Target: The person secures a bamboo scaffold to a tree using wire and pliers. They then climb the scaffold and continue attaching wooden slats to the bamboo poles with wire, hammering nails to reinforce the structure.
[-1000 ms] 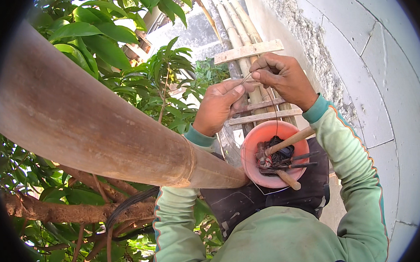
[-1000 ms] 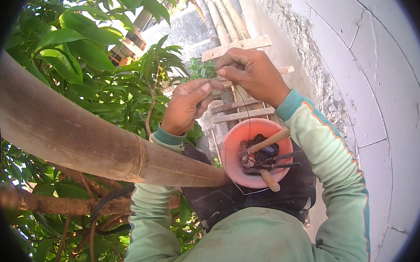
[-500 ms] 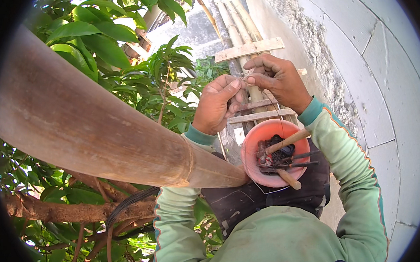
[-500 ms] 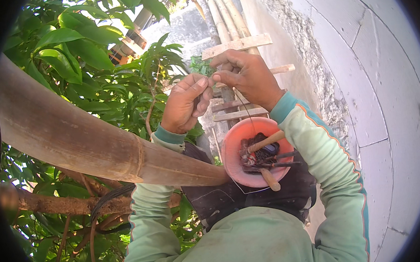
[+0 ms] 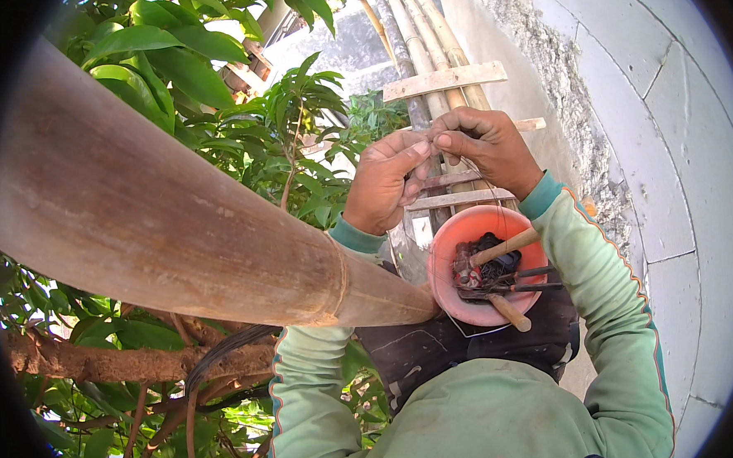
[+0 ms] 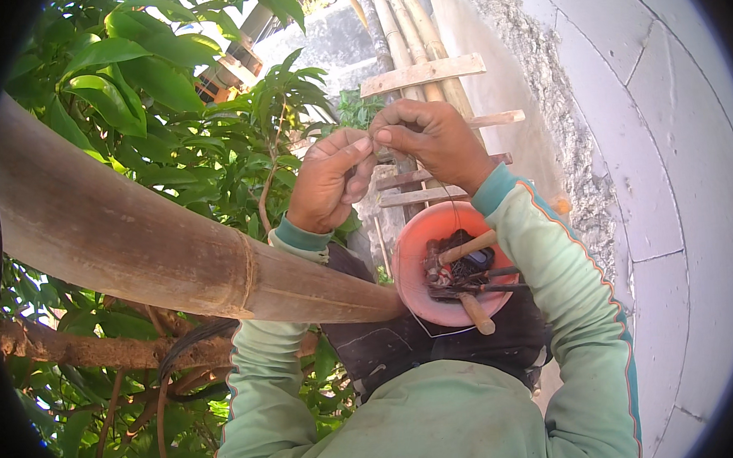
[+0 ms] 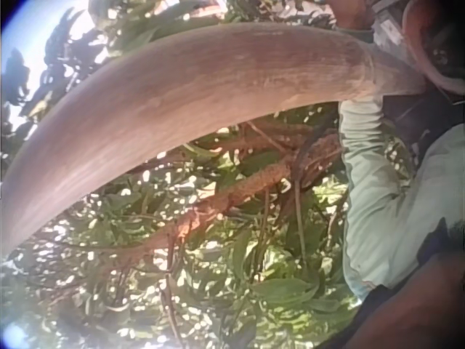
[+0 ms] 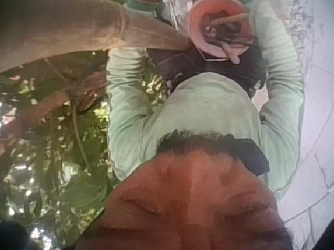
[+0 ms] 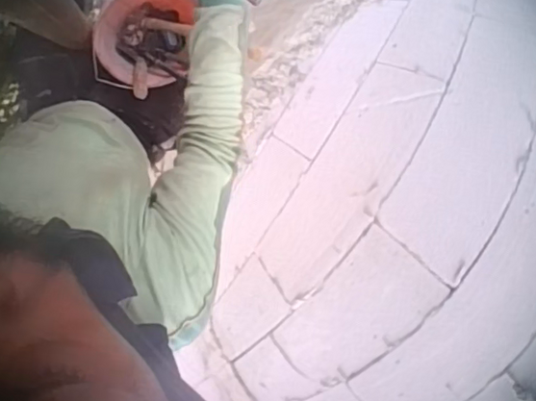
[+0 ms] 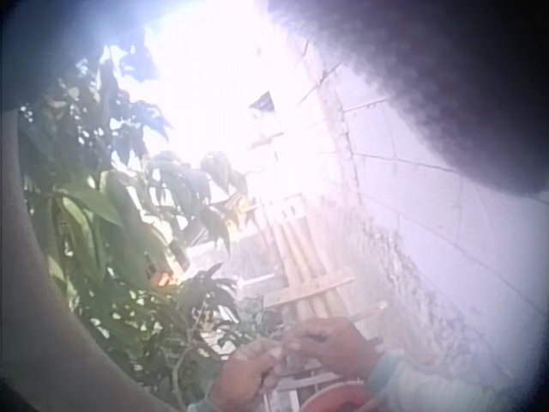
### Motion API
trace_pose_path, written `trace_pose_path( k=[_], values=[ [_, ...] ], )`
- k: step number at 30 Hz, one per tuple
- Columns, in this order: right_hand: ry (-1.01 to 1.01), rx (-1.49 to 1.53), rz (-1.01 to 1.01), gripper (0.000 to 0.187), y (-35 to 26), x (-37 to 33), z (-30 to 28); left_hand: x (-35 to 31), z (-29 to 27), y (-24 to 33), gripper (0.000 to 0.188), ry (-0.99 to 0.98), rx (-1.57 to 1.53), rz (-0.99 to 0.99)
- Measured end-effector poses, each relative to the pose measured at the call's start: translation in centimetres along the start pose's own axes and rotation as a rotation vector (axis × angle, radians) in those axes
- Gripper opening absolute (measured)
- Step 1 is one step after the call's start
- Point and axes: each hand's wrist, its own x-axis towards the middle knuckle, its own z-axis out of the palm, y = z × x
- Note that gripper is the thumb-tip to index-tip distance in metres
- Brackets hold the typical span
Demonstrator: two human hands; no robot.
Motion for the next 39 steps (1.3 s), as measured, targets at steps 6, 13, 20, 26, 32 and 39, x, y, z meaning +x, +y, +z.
trace_pose_path(
  k=[6, 13, 20, 26, 32, 39],
  values=[
    [-0.212, 0.075, 0.057, 0.017, -0.6, 0.8, -1.3, -0.9, 0.2, 1.0, 0.011, -0.052, 0.023, -0.056],
    [-0.115, 0.052, 0.156, 0.021, -1.3, -0.2, -1.8, 0.4, -0.5, -0.7, 0.011, -0.038, -0.068, -0.069],
    [0.237, -0.039, -0.059, 0.019, 1.2, -1.1, 0.0, 0.5, -0.5, -0.7, 0.011, 0.039, -0.083, -0.104],
    [0.209, -0.253, -0.225, 0.018, 1.5, -1.4, 1.3, 0.3, -0.8, -1.1, 0.011, 0.039, -0.092, -0.094],
    [0.199, -0.184, -0.249, 0.016, 1.8, -1.2, 2.0, 0.2, -1.0, -0.9, 0.009, 0.004, -0.087, -0.071],
    [0.195, -0.069, 0.166, 0.02, 0.7, -0.5, 0.9, 0.5, -0.1, -1.3, 0.012, 0.176, 0.011, 0.007]
  ],
)
